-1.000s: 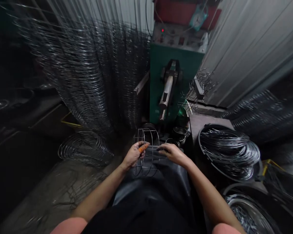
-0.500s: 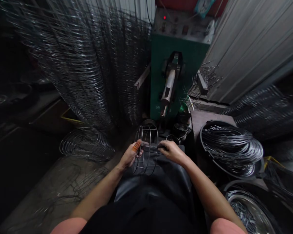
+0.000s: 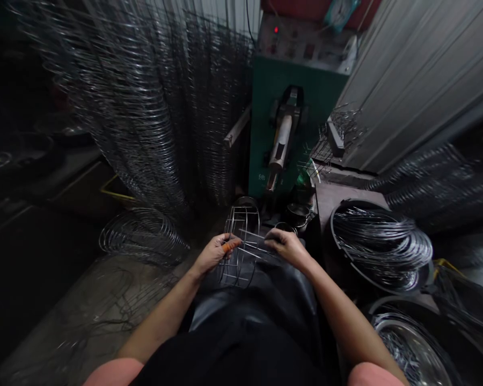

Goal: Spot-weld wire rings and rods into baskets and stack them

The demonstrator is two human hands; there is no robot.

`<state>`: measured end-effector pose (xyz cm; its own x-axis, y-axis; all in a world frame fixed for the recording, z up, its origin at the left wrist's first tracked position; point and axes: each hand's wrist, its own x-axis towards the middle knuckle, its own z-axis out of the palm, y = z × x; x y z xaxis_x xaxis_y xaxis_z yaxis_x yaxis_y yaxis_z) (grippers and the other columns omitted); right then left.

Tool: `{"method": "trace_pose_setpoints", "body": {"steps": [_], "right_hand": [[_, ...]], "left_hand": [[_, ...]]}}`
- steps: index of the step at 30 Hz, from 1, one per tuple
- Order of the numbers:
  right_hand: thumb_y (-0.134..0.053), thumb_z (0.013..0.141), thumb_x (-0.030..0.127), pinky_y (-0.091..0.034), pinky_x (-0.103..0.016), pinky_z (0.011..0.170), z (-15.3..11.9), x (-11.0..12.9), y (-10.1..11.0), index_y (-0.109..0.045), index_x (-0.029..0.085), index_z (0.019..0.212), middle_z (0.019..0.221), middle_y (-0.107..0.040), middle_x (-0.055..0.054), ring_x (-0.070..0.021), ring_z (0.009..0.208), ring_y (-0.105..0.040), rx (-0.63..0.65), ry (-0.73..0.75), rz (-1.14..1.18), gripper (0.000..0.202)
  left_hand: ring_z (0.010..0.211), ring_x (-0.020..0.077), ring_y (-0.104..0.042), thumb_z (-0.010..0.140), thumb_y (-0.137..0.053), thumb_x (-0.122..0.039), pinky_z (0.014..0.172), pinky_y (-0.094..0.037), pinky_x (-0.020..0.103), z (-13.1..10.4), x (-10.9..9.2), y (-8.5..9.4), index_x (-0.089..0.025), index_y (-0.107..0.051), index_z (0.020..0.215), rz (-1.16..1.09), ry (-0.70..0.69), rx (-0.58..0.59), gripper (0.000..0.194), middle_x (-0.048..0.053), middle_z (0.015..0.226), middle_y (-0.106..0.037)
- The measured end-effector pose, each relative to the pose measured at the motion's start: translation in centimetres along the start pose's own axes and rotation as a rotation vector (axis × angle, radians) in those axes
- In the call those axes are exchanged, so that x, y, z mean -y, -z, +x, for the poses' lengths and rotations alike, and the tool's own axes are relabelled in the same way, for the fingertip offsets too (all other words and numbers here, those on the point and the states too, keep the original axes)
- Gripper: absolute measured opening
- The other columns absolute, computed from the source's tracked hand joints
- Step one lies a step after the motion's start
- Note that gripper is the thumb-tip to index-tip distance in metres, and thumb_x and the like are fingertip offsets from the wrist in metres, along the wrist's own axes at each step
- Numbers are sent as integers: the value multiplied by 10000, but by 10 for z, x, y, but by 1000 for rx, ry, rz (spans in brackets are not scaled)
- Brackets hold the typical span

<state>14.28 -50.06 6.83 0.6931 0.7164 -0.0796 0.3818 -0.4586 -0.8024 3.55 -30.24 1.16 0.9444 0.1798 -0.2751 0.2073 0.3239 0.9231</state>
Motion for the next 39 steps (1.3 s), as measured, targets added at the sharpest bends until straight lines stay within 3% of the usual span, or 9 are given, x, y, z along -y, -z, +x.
{"method": "trace_pose_setpoints", "body": {"steps": [4,7,11,17,24,30,39], "right_hand": [[-508,806,364,-448,-298,733,7,-16,32,-651,212,894,836,-664,-28,-192,781,-607,-285,122,-172,227],[-512,807,410,-446,-323,735,12,-18,58,-668,210,871,860,-667,-53,-213,790,-606,-508,139,-296,262],[-500,829,474,-419,-354,747,18,-12,75,-680,225,822,823,-670,-62,-232,798,-593,-641,214,-488,307],[-463,858,450,-392,-373,752,44,-34,63,-643,227,818,833,-677,-61,-236,811,-592,-592,297,-428,289],[-452,876,408,-372,-376,785,82,-58,54,-626,227,830,867,-671,-59,-228,846,-582,-489,258,-345,256],[-425,887,409,-361,-375,774,103,-71,59,-622,227,830,851,-669,-55,-226,830,-569,-523,243,-355,274],[-425,883,408,-362,-371,756,114,-84,66,-612,225,813,832,-661,-57,-227,808,-561,-504,239,-333,271]], "left_hand": [[473,59,-393,607,-735,-443,444,-300,194,-7,-6,7,-139,-632,774,3,39,40,362,-37,580,-486],[512,61,-409,561,-765,-416,453,-316,184,-10,-9,7,-138,-636,714,-61,45,12,342,-16,630,-528],[522,57,-415,522,-781,-374,446,-299,170,1,-22,4,-139,-635,682,-175,57,-68,320,11,682,-582],[484,39,-370,496,-784,-344,419,-259,163,48,-53,-5,-133,-621,668,-195,2,-59,317,20,690,-600],[469,30,-343,468,-794,-329,392,-273,157,96,-54,-19,-133,-623,673,-138,37,-116,331,-1,666,-569],[459,29,-341,469,-801,-325,373,-253,155,118,-51,-22,-129,-628,683,-168,26,-110,338,1,657,-567],[452,18,-325,455,-803,-329,371,-230,152,137,-50,-25,-124,-631,665,-199,35,-129,340,26,701,-606]]}}
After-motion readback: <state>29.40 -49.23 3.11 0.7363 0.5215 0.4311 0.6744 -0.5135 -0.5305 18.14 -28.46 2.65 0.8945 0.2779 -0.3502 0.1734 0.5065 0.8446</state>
